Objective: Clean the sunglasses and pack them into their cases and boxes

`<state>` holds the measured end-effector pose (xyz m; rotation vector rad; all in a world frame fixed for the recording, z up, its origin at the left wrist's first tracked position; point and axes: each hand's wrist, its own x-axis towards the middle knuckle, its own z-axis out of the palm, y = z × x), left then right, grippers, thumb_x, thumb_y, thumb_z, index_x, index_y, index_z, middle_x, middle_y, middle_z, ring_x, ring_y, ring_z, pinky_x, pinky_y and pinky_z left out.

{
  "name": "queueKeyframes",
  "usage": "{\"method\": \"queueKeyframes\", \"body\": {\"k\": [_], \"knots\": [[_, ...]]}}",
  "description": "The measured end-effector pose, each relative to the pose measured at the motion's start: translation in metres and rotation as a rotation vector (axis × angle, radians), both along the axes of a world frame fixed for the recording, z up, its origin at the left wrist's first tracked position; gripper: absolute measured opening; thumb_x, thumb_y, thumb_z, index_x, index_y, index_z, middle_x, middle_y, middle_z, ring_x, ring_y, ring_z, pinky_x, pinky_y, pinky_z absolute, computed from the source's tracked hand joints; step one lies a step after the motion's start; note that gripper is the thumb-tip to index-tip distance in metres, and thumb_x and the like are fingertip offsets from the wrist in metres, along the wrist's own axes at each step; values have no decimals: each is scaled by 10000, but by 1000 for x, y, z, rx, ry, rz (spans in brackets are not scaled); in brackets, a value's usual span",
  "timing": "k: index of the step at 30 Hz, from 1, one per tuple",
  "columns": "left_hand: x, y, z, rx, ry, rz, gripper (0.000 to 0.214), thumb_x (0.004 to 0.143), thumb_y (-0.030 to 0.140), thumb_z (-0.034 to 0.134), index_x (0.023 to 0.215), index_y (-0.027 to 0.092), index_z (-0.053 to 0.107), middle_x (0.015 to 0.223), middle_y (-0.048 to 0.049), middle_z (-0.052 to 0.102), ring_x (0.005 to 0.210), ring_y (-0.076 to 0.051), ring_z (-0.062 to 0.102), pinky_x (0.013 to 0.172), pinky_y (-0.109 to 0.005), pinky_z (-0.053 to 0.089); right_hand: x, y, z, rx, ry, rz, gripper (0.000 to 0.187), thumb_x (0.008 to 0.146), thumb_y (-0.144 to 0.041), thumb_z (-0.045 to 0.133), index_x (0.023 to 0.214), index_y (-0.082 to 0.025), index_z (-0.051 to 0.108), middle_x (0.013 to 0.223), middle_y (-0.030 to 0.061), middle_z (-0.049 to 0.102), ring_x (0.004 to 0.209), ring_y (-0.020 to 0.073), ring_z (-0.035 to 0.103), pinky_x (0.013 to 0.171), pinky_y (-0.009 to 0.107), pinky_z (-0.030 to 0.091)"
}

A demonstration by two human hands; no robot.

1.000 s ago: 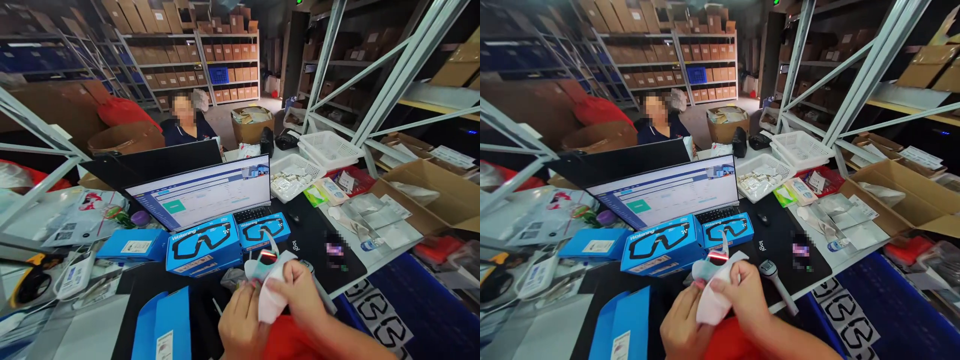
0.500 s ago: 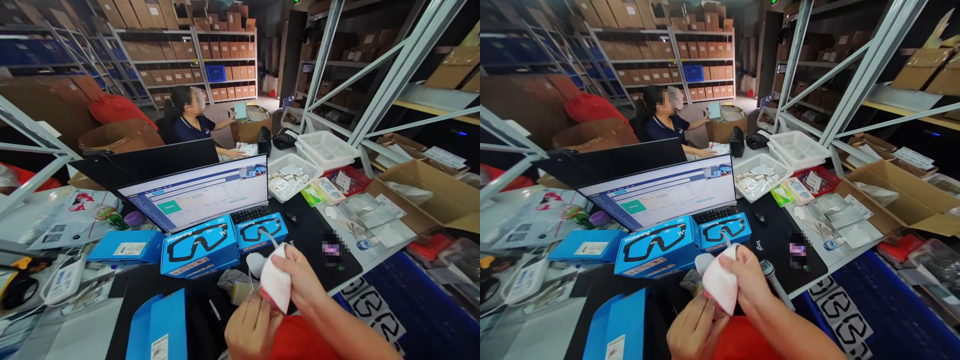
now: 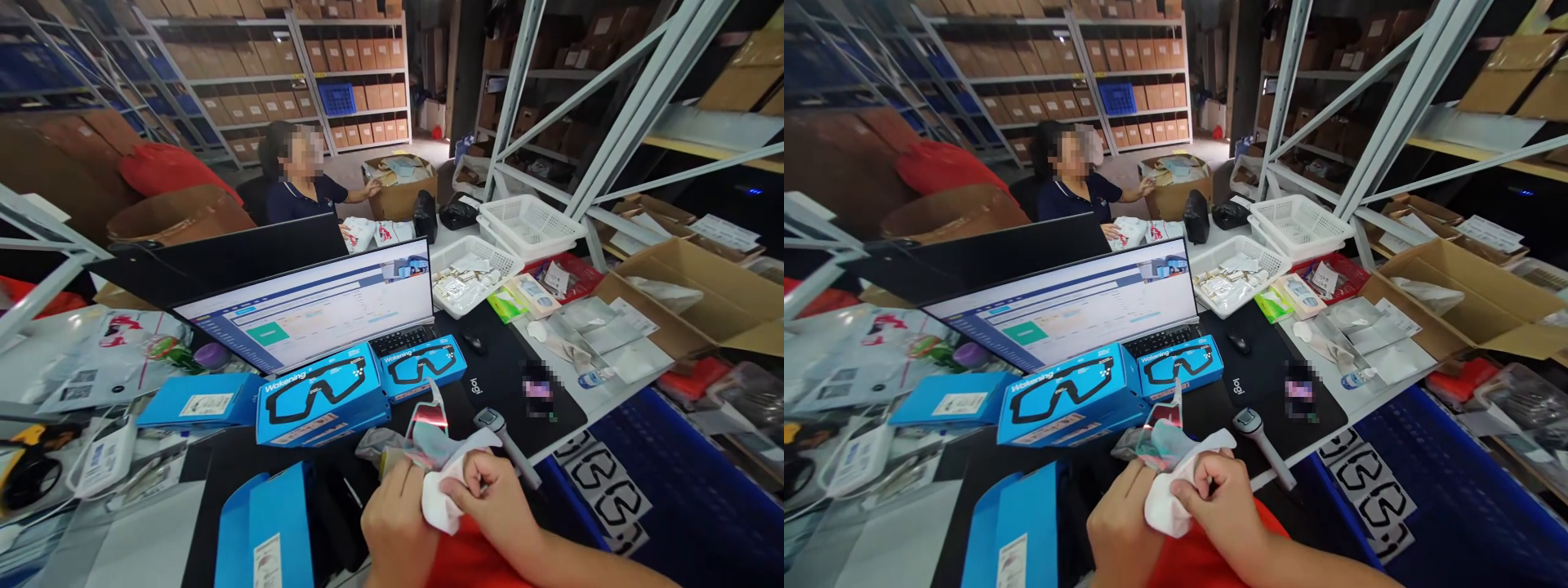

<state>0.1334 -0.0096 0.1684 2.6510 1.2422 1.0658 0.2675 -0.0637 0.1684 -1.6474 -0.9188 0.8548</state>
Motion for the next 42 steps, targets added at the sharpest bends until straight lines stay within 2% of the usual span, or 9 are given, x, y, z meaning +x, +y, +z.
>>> {"method": "queueKeyframes", "body": {"k": [7,10,13,16,20,23,31,38,42], "knots": [[-11,-1,5,-169,64,-334,481,862,502,604,1185,145,621,979,-109,757,788,-222,738,630,-274,579,41,3,5,37,-169,121,368,787,-305,661,569,-228,375,577,-33,455,623,165,414,602,290,314],[-34,3,13,-82,66,-347,334,900,313,615,1206,179,614,870,-44,769,736,-175,732,667,-242,588,59,8,11,18,-147,263,340,839,-315,667,626,-223,419,638,-34,491,653,161,436,604,273,318],[-45,9,28,17,136,-206,472,874,172,594,1341,123,544,1204,-149,712,1139,-293,667,953,-416,559,64,14,18,7,-190,459,367,839,-301,712,622,-216,429,662,-29,505,717,174,455,632,265,333],[-38,14,44,-26,232,-281,571,842,146,550,1408,104,485,1437,-175,562,1352,-371,497,1082,-595,437,53,19,24,49,-207,656,364,860,-313,709,636,-215,440,668,-33,501,754,175,452,663,260,344],[-28,18,46,-156,155,-363,287,847,103,510,1039,214,692,986,-49,778,912,-232,736,1070,-562,469,26,26,24,77,-235,706,420,820,-295,753,616,-212,395,636,-51,464,699,150,419,603,246,300],[-31,16,37,-277,109,-301,177,799,116,550,714,225,661,640,6,706,607,-180,691,952,-476,570,14,29,23,25,-292,708,469,730,-302,825,587,-206,390,575,-78,416,600,117,366,539,253,228],[-57,8,21,-404,-73,-208,358,659,123,631,961,259,768,855,9,804,751,-210,769,813,-330,636,58,39,28,-13,32,1110,606,799,-512,699,556,-219,227,571,-91,212,593,113,214,536,251,201],[-44,8,18,-359,21,-230,120,702,135,614,685,224,693,634,-4,735,583,-187,713,775,-341,625,15,37,29,52,-260,907,552,815,-324,720,552,-193,253,540,-109,239,567,104,207,664,273,291],[-46,11,17,-443,-17,-208,120,689,136,645,727,218,725,674,-6,750,612,-177,719,624,-253,596,26,50,26,43,-142,1065,553,845,-428,681,556,-204,267,561,-106,234,572,104,225,699,271,329]]}}
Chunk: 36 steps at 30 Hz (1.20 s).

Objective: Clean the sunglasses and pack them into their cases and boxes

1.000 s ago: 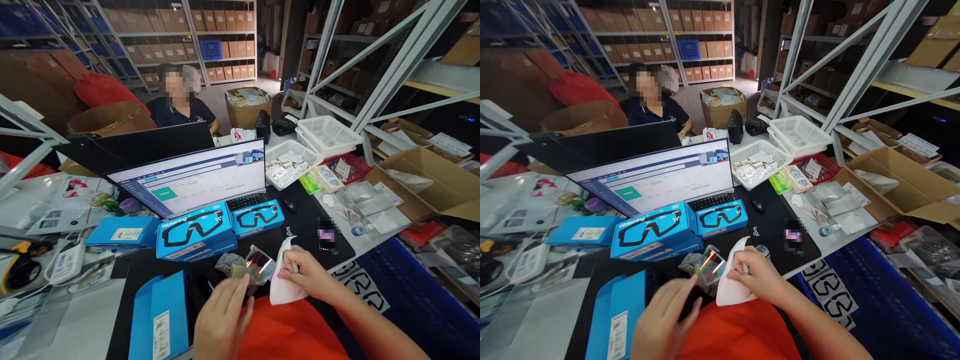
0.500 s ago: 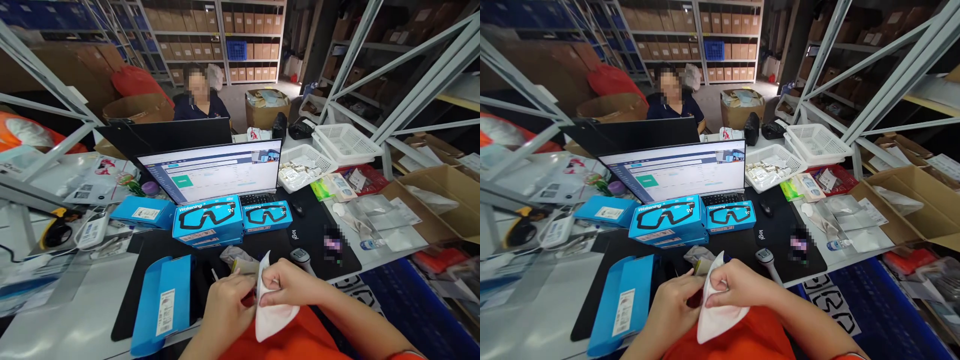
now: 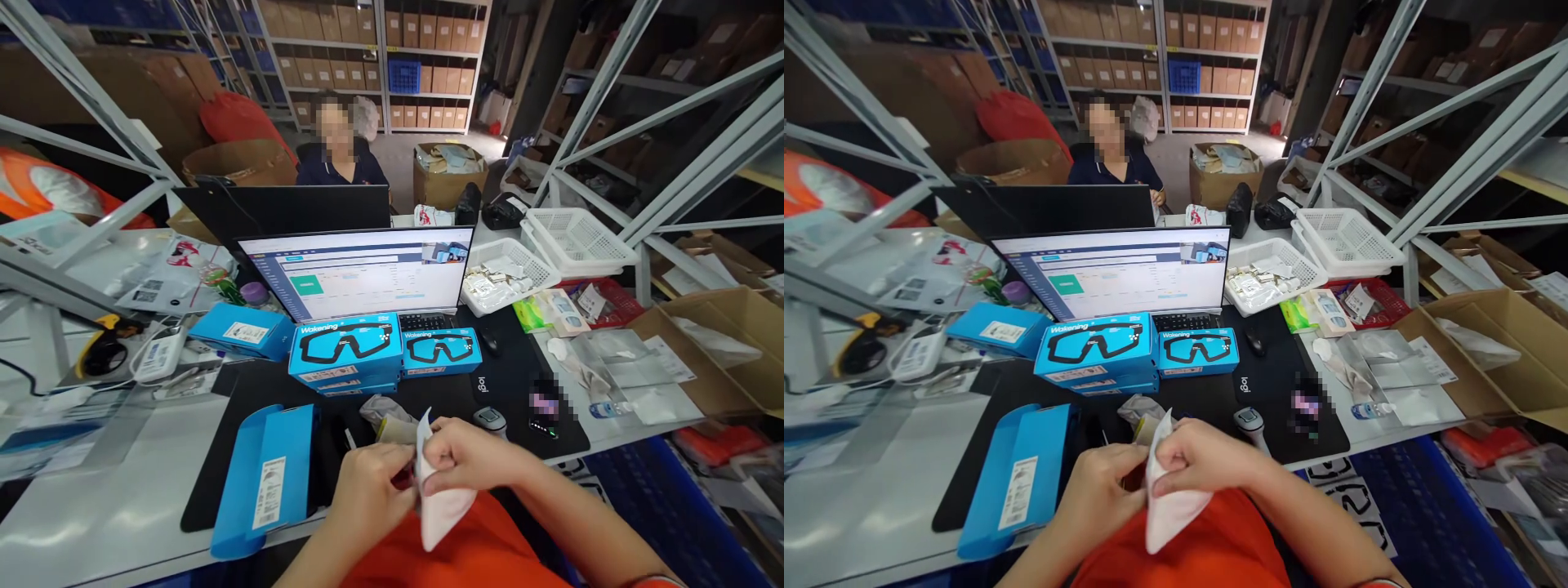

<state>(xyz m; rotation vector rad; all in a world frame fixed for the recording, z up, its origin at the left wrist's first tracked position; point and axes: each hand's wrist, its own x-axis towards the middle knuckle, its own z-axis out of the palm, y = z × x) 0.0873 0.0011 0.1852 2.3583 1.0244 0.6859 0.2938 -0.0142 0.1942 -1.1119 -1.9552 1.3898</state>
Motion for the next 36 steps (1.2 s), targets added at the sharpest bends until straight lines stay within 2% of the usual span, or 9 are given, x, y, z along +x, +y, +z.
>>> {"method": "queueKeyframes", "body": {"k": [3,5,12,14,17,23,26,31,36], "knots": [[-6,2,-3,-90,-86,87,359,629,90,651,926,241,784,843,0,804,719,-187,759,656,-240,613,27,9,-6,-156,126,91,621,757,-519,738,517,-215,253,557,-103,227,577,104,224,638,261,337],[-7,2,-4,-157,-119,134,401,611,79,651,945,249,794,874,7,809,736,-192,766,668,-242,623,39,11,-11,-226,187,-3,604,707,-528,778,495,-216,307,542,-99,272,560,97,248,606,258,349],[-8,-4,5,-152,-291,305,282,638,151,676,875,236,802,815,11,805,686,-185,763,640,-217,628,69,-5,-30,-336,564,-819,325,656,-407,874,745,-174,666,640,-19,577,577,134,520,567,257,465],[-8,-7,5,-106,-330,359,264,648,169,670,872,226,799,806,10,803,673,-180,760,626,-206,625,77,-17,-33,-358,652,-950,340,587,-336,917,784,-183,685,690,-4,624,601,164,568,536,266,486],[-6,-9,1,-56,-355,421,249,672,198,656,881,191,792,793,-5,801,663,-182,759,612,-198,619,68,-37,-38,-445,699,-960,362,524,-328,940,737,-187,684,668,3,632,575,185,576,496,286,491],[6,-10,-11,-37,-266,457,261,776,282,628,967,158,757,778,-26,794,549,-155,718,542,-193,588,2,-52,-33,-499,712,-941,377,614,-469,877,669,-178,644,589,-14,570,521,119,452,508,240,399],[12,-12,-14,40,-148,414,276,876,344,576,1041,175,718,694,-12,763,498,-155,689,455,-199,530,-25,-47,-24,-346,626,-870,433,655,-431,822,540,-198,476,523,-40,466,503,103,365,499,237,344],[18,-20,-19,235,-39,361,363,972,479,456,1062,180,641,729,-50,756,544,-191,710,464,-241,511,-47,-37,-19,-57,317,-1023,510,622,-248,769,466,-230,284,452,-67,333,501,104,306,487,243,274],[22,-28,-29,227,30,368,251,989,339,410,1057,185,596,817,-68,763,664,-208,740,544,-261,550,-36,-10,-15,-310,637,-1019,560,645,-392,799,546,-244,268,510,-68,372,500,102,323,466,236,296]]}}
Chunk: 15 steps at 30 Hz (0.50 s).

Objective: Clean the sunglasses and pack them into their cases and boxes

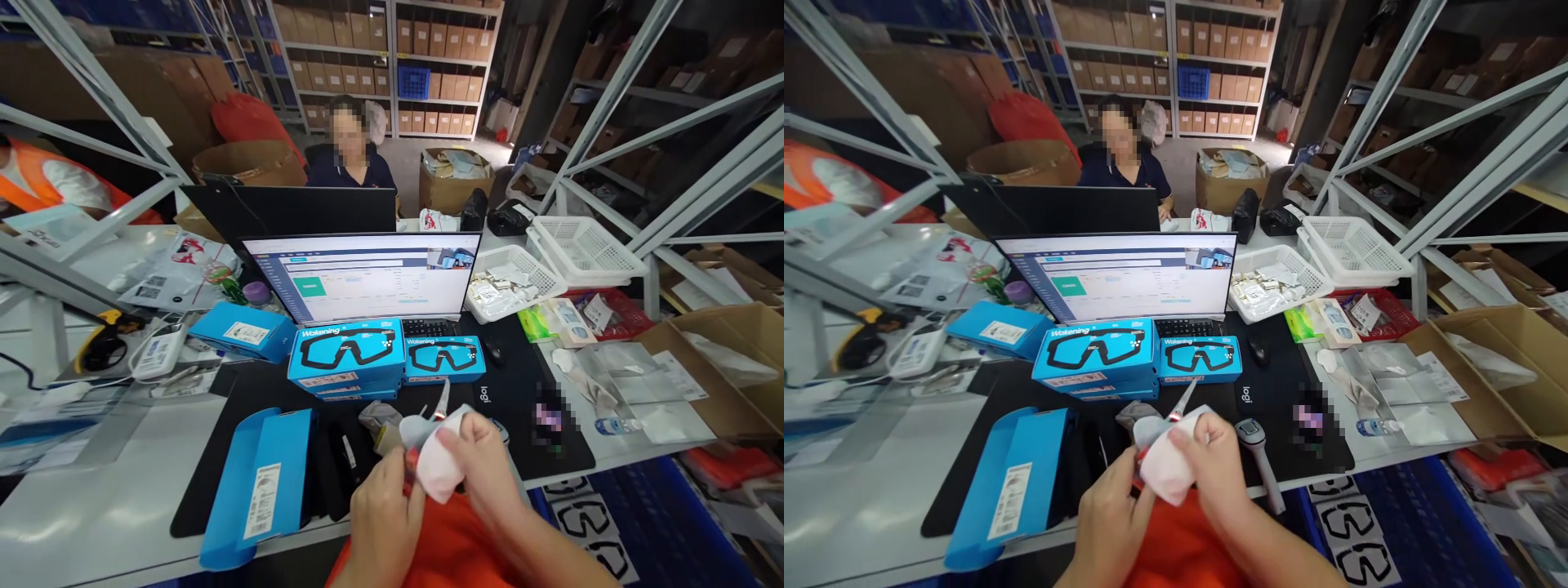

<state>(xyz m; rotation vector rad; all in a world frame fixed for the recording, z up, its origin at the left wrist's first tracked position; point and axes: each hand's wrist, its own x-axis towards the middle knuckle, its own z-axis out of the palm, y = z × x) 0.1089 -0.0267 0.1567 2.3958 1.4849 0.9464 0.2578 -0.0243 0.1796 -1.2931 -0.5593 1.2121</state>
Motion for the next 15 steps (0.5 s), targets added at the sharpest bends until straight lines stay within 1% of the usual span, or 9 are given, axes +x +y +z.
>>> {"method": "queueKeyframes", "body": {"k": [2,3,5,7,9,10,12,14,15], "knots": [[2,0,-2,14,0,-3,255,980,296,406,1105,168,588,867,-83,770,722,-215,751,589,-270,568,1,5,0,-18,58,-70,580,689,-459,783,572,-245,257,538,-71,359,514,103,314,471,235,306],[2,0,-3,11,1,1,254,975,287,411,1112,164,587,873,-85,769,731,-218,753,590,-272,567,-2,3,-3,-23,17,-110,584,707,-467,775,573,-245,252,538,-77,330,514,100,292,466,233,294],[2,2,-4,-41,4,-2,201,964,287,441,1033,183,598,810,-65,755,684,-217,742,551,-270,545,-11,-7,-11,-9,-147,-163,586,716,-439,773,557,-247,243,527,-89,263,504,93,237,449,232,248],[0,3,-6,-101,-15,-12,164,958,316,472,949,204,591,746,-43,729,636,-214,725,516,-268,518,-19,-20,-20,31,-288,-144,585,703,-385,775,526,-247,234,499,-92,242,493,90,221,448,239,227],[-1,2,-9,-131,-34,-24,166,956,346,488,936,210,582,736,-36,717,624,-212,716,510,-268,507,-20,-24,-25,61,-319,-82,588,679,-349,782,495,-244,234,472,-90,249,483,87,231,452,241,229],[-1,1,-10,-124,-36,-26,169,958,347,485,949,207,579,740,-37,716,625,-212,715,510,-270,504,-17,-22,-24,60,-283,-51,590,663,-342,794,490,-242,238,468,-90,257,483,86,237,452,238,231],[1,-1,-11,-72,-19,-34,165,962,324,466,962,199,574,722,-36,706,607,-211,706,509,-276,497,-8,-12,-18,26,-114,-19,604,624,-343,829,513,-238,245,489,-85,304,488,85,268,451,227,252],[5,0,-9,4,1,-45,163,965,298,442,914,203,564,656,-21,674,554,-206,680,486,-283,476,-1,-2,-11,-11,76,-56,633,597,-375,858,556,-240,241,531,-74,376,504,90,321,462,223,303],[7,2,-7,36,7,-48,178,970,292,427,882,208,557,624,-13,655,525,-202,665,471,-286,465,-1,0,-9,-22,126,-93,642,605,-403,858,572,-242,237,543,-71,395,509,95,342,467,226,322]]}}
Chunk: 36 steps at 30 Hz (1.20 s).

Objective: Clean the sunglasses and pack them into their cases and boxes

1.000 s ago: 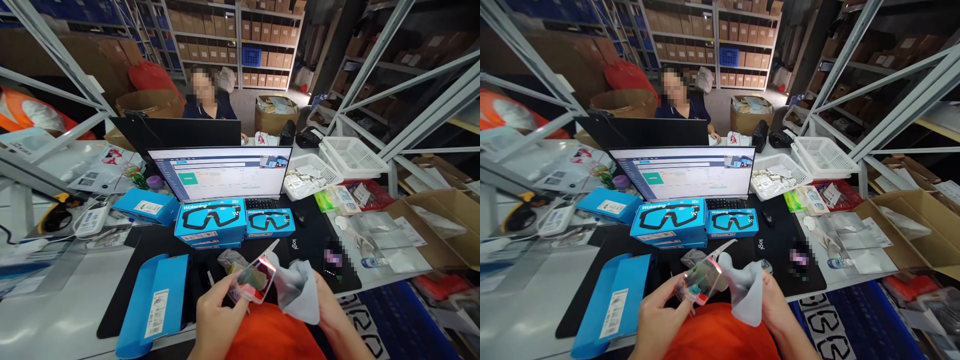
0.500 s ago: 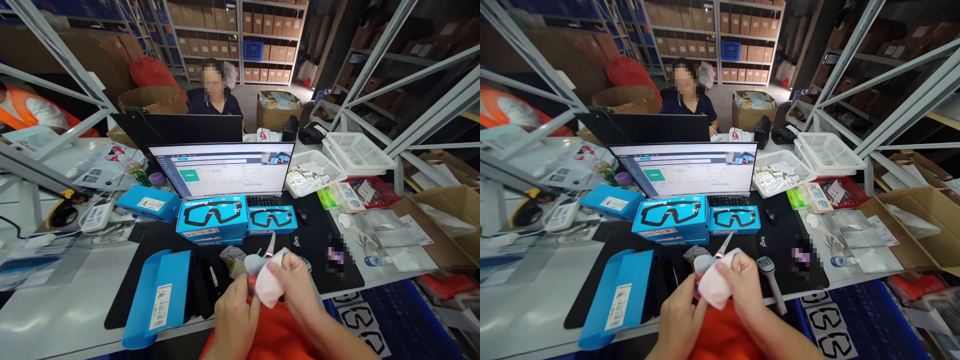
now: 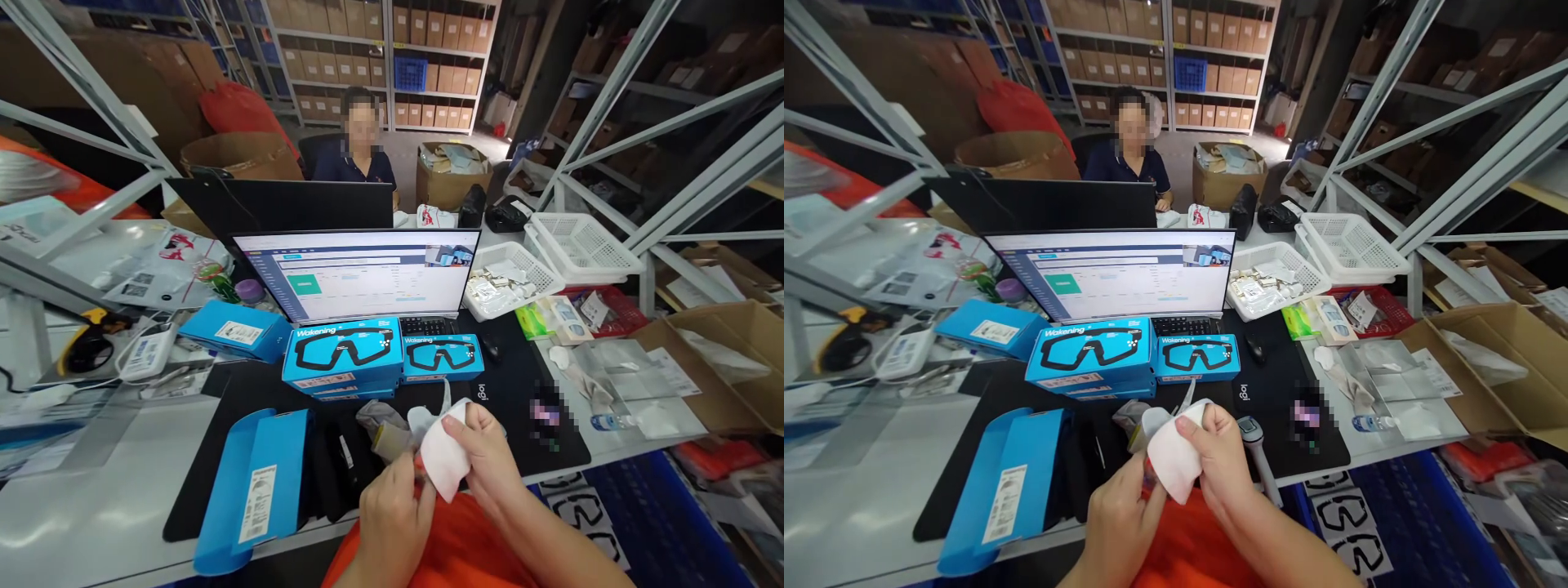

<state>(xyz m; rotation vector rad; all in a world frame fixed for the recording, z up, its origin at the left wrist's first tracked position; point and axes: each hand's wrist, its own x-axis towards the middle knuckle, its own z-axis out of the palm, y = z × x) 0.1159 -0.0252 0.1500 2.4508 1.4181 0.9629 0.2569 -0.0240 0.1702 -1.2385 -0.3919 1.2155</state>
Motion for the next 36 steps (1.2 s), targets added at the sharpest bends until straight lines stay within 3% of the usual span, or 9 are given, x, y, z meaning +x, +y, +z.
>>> {"method": "queueKeyframes", "body": {"k": [3,6,10,13,19,25,28,32,36], "knots": [[4,6,5,24,-9,1,241,990,318,391,842,218,553,614,-12,660,501,-193,657,457,-282,462,-11,-9,-5,-26,-135,-96,617,641,-458,840,560,-246,266,507,-84,345,486,96,318,450,230,303],[2,8,1,-18,-18,5,264,1002,367,388,939,202,584,740,-51,732,584,-196,706,497,-266,499,-21,-22,-14,-33,-342,-99,613,607,-425,864,510,-240,288,479,-90,300,483,91,274,451,237,269],[-4,3,-8,-37,46,-25,203,977,331,447,979,189,592,743,-55,729,591,-198,706,503,-263,499,-7,-7,-3,-17,-72,1,663,553,-395,891,532,-235,248,509,-78,356,499,90,306,461,224,283],[-3,3,-8,18,75,-24,154,951,251,453,980,181,588,661,-25,692,549,-187,685,503,-261,490,-1,4,5,-36,117,-54,697,560,-421,886,572,-236,214,551,-73,390,517,95,342,484,224,334],[-2,8,-4,12,50,28,227,977,345,427,990,180,584,710,-51,728,569,-209,707,468,-277,491,-23,-20,-14,-44,-257,-91,625,569,-386,882,513,-239,278,484,-89,302,493,87,267,455,229,260],[-4,2,-10,20,106,-20,161,913,238,501,1046,184,573,710,-17,717,554,-189,689,479,-265,487,0,4,4,-85,230,-73,666,513,-396,916,576,-229,275,566,-66,444,532,96,403,517,231,382],[1,5,-1,62,82,-1,149,920,212,449,987,195,581,701,-22,718,534,-181,678,478,-264,471,-6,-2,-2,-63,116,-124,630,603,-444,881,585,-234,288,555,-74,407,514,93,373,495,229,354],[4,9,6,-34,55,15,217,951,321,463,767,232,538,573,-3,641,476,-183,647,420,-266,412,-20,-22,-18,13,-194,-90,612,675,-434,842,536,-243,278,465,-85,338,466,99,333,461,244,299],[-2,2,-4,-30,61,-15,108,924,290,499,905,216,575,629,-3,683,507,-179,667,448,-256,438,-5,-11,-9,-8,61,-24,648,592,-420,891,545,-235,272,494,-80,387,478,90,355,469,228,312]]}}
